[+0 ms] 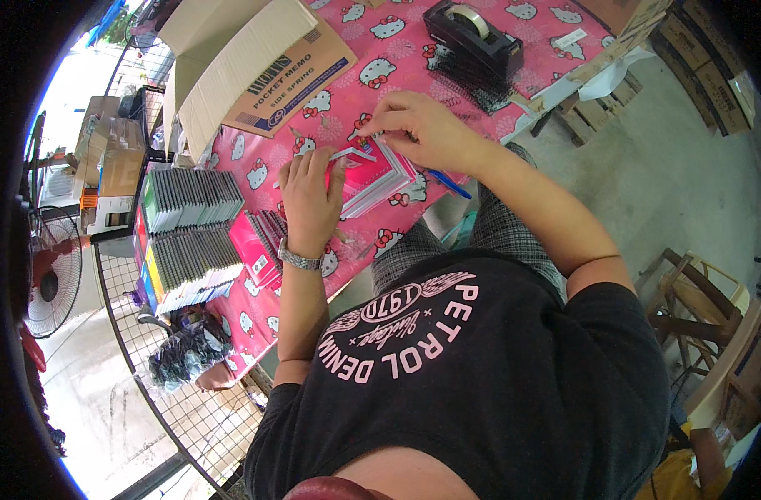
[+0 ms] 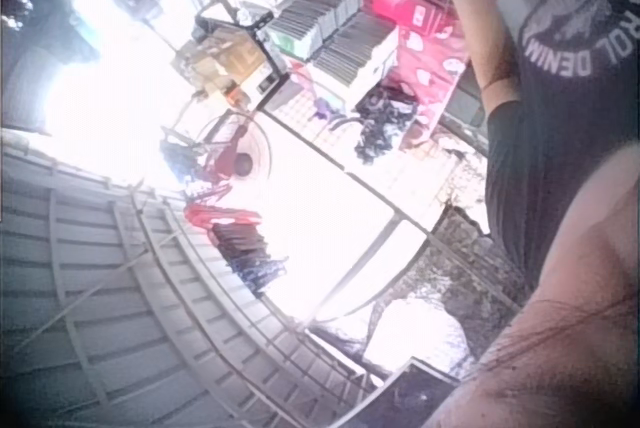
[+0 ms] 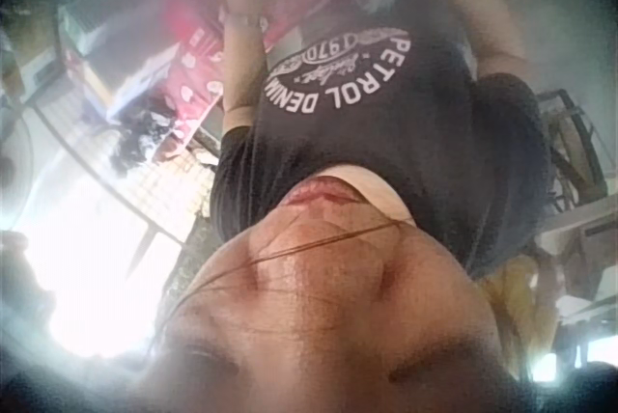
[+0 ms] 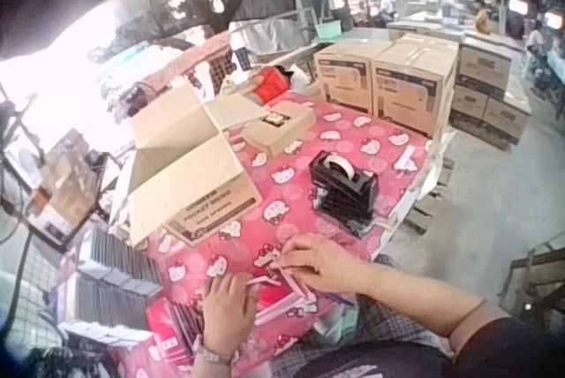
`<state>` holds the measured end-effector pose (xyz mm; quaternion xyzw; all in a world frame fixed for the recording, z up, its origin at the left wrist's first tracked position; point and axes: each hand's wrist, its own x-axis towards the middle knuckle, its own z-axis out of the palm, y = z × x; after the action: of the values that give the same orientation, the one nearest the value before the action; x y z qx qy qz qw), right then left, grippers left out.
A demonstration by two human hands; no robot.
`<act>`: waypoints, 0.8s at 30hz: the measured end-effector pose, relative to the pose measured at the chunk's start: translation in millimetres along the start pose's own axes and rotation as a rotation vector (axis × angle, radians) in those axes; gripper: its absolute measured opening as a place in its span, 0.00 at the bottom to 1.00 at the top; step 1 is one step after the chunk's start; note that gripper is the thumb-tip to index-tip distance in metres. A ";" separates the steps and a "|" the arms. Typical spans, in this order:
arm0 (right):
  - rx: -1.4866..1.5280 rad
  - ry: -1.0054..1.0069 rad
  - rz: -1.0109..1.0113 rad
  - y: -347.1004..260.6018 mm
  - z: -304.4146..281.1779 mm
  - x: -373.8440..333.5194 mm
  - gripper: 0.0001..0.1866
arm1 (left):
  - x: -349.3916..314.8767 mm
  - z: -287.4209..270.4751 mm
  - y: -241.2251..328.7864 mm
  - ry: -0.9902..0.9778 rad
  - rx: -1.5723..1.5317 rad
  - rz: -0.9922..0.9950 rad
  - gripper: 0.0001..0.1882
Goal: The person uses pliers to trim the ends of wire spirals on a series of small pink notebooks, picking each one from a stack and placing it into a new pile.
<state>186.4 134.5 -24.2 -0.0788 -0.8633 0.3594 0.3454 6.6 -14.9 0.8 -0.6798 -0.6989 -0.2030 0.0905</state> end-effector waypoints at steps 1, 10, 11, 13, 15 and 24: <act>0.045 0.002 0.025 -2.7 0.6 -0.1 0.15 | -0.2 0.1 -1.5 0.000 -0.006 0.000 0.10; 0.256 -0.188 0.319 -13.3 3.8 -1.9 0.15 | 0.8 1.5 -1.5 0.025 -0.004 0.017 0.10; 0.335 -0.249 0.488 -26.3 -2.1 5.0 0.16 | 0.5 3.2 0.0 0.040 -0.005 0.036 0.10; 0.282 -0.213 0.454 -28.9 -2.9 5.7 0.17 | 3.0 6.6 7.5 0.071 -0.008 0.081 0.11; 0.014 -0.022 0.048 -16.4 4.6 -2.0 0.17 | 5.9 7.8 15.1 0.063 -0.027 0.119 0.12; 0.652 -0.532 0.654 -11.6 -9.0 31.4 0.18 | -8.0 0.9 5.4 -0.023 -0.139 0.066 0.10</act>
<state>170.0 143.2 5.1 -0.1385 -0.6951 0.7054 -0.0088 12.6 -21.9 -2.4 -0.7093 -0.6614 -0.2402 0.0418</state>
